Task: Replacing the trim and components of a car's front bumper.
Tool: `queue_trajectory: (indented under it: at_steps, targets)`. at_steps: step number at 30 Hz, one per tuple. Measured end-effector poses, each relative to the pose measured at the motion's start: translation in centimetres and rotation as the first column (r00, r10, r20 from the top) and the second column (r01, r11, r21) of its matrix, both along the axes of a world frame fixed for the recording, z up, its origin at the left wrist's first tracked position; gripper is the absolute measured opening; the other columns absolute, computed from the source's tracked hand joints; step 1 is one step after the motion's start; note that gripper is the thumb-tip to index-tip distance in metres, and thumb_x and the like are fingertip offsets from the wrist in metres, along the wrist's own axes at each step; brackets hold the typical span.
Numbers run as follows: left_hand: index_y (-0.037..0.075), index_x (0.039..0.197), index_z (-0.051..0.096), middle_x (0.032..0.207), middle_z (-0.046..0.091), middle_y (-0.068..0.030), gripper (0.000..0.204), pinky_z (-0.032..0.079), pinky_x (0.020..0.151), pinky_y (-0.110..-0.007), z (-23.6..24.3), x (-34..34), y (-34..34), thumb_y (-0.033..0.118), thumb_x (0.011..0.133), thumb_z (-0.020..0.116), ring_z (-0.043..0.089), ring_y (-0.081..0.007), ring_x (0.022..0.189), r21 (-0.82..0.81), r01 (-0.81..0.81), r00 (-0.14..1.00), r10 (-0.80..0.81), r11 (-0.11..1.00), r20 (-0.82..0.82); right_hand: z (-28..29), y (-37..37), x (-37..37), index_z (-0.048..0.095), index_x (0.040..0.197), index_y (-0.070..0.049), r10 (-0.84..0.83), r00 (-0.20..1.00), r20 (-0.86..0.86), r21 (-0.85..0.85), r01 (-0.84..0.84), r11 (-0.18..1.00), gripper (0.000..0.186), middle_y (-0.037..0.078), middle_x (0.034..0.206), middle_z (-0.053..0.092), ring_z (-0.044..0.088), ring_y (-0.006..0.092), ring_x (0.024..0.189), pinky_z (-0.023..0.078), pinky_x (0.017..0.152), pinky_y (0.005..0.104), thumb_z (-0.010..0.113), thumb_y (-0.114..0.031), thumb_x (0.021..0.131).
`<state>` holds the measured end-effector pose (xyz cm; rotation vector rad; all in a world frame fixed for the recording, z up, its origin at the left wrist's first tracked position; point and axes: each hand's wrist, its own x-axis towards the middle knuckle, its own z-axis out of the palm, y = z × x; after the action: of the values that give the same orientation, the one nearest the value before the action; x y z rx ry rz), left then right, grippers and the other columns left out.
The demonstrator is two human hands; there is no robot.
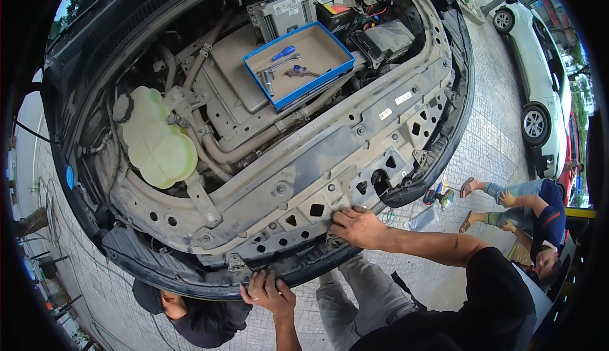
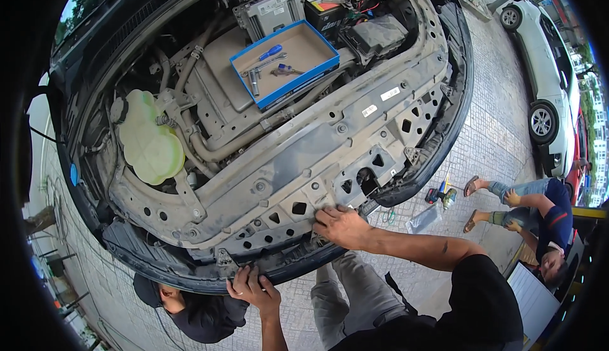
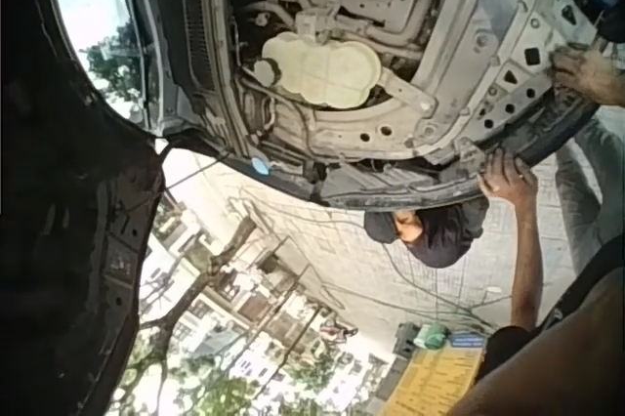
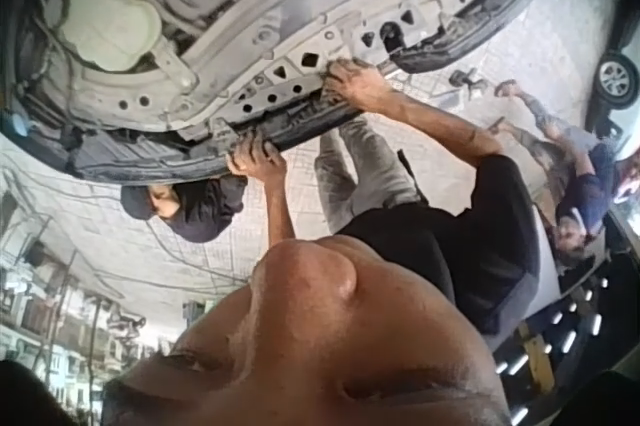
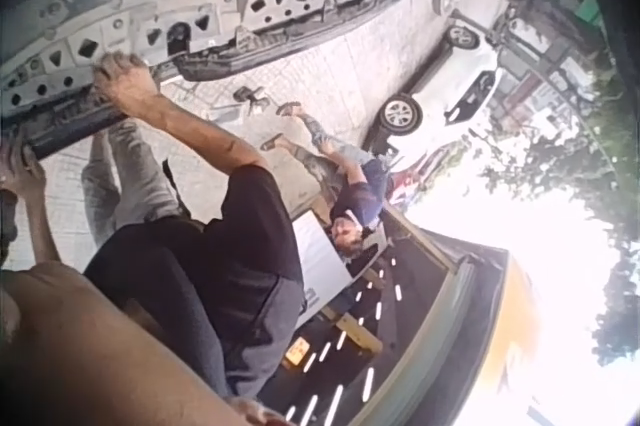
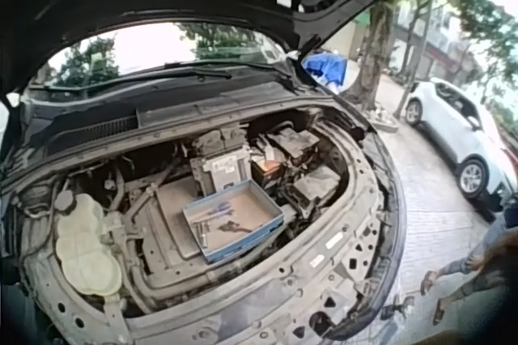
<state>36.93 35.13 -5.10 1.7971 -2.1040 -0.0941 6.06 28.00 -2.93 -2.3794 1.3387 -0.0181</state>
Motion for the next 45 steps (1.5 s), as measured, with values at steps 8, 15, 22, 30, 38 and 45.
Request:
queue_trajectory:
  at_steps: [8, 15, 22, 30, 38, 45]
  targets:
    - [-0.002, 0.1, 0.064, 0.109, 0.059, -0.0175, 0.025, 0.045, 0.095, -0.048, 5.9, -6.0, -10.6, 0.02, 0.1, 0.052, 0.059, -0.0354, 0.103, -0.03, 0.038, 0.931, -0.047, 0.999, -0.363, -0.2, -2.0, -1.8, 0.069, 0.098, -0.015, 0.115, 0.991, 0.063, -0.017, -0.114, 0.993, 0.019, 0.001, 0.105, 0.053, 0.051, 0.0179, 0.106, 0.041, 0.087, 0.0324, 0.062, -0.022, 0.082]
    - [0.0, 0.105, 0.067, 0.105, 0.065, -0.0162, 0.016, 0.049, 0.089, -0.042, 7.5, -15.5, -28.4, 0.011, 0.095, 0.062, 0.063, -0.0329, 0.099, -0.055, 0.192, 0.852, -0.194, 0.98, -0.486, -1.4, -4.7, -3.6, 0.071, 0.093, -0.019, 0.261, 0.955, 0.139, -0.085, -0.251, 0.964, 0.016, -0.002, 0.108, 0.052, 0.05, 0.0157, 0.108, 0.041, 0.087, 0.0288, 0.062, -0.025, 0.082]
    - [0.006, 0.107, 0.07, 0.107, 0.066, -0.0118, 0.016, 0.049, 0.092, -0.043, 4.7, -24.0, -40.4, 0.012, 0.093, 0.066, 0.063, -0.0345, 0.104, 0.105, 0.46, 0.812, -0.369, 0.882, -0.453, -3.2, -6.1, -4.7, 0.07, 0.086, -0.023, 0.374, 0.881, 0.291, -0.189, -0.33, 0.925, 0.009, -0.007, 0.108, 0.054, 0.051, 0.0123, 0.104, 0.04, 0.089, 0.0282, 0.063, -0.028, 0.085]
    - [0.01, 0.112, 0.073, 0.106, 0.067, -0.0089, 0.029, 0.049, 0.096, -0.044, 2.0, -29.0, -46.5, 0.007, 0.084, 0.071, 0.063, -0.03, 0.105, 0.263, 0.772, 0.632, -0.744, 0.579, -0.217, -4.8, -5.0, -4.2, 0.065, 0.082, -0.019, 0.328, 0.897, 0.297, -0.229, -0.267, 0.936, 0.011, -0.007, 0.111, 0.056, 0.05, 0.014, 0.103, 0.04, 0.087, 0.0261, 0.063, -0.03, 0.082]
    - [0.01, 0.109, 0.073, 0.1, 0.068, -0.0079, 0.028, 0.05, 0.093, -0.043, 0.6, -29.9, -48.0, 0.005, 0.082, 0.071, 0.064, -0.0297, 0.101, 0.34, 0.829, 0.521, -0.833, 0.444, -0.184, -4.5, -6.1, -4.9, 0.062, 0.087, -0.019, 0.385, 0.855, 0.347, -0.286, -0.294, 0.912, 0.012, -0.003, 0.119, 0.058, 0.053, 0.0148, 0.116, 0.042, 0.096, 0.0292, 0.061, -0.03, 0.083]
    - [0.008, 0.098, 0.075, 0.091, 0.069, -0.0095, 0.014, 0.052, 0.086, -0.043, 0.3, -30.3, -48.4, 0.014, 0.086, 0.071, 0.065, -0.0309, 0.096, 0.31, 0.811, 0.579, -0.756, 0.496, -0.306, -4.8, -5.2, -4.4, 0.062, 0.093, -0.02, 0.37, 0.891, 0.263, -0.232, -0.314, 0.921, 0.013, -0.005, 0.117, 0.059, 0.056, 0.0121, 0.115, 0.044, 0.096, 0.028, 0.059, -0.03, 0.085]
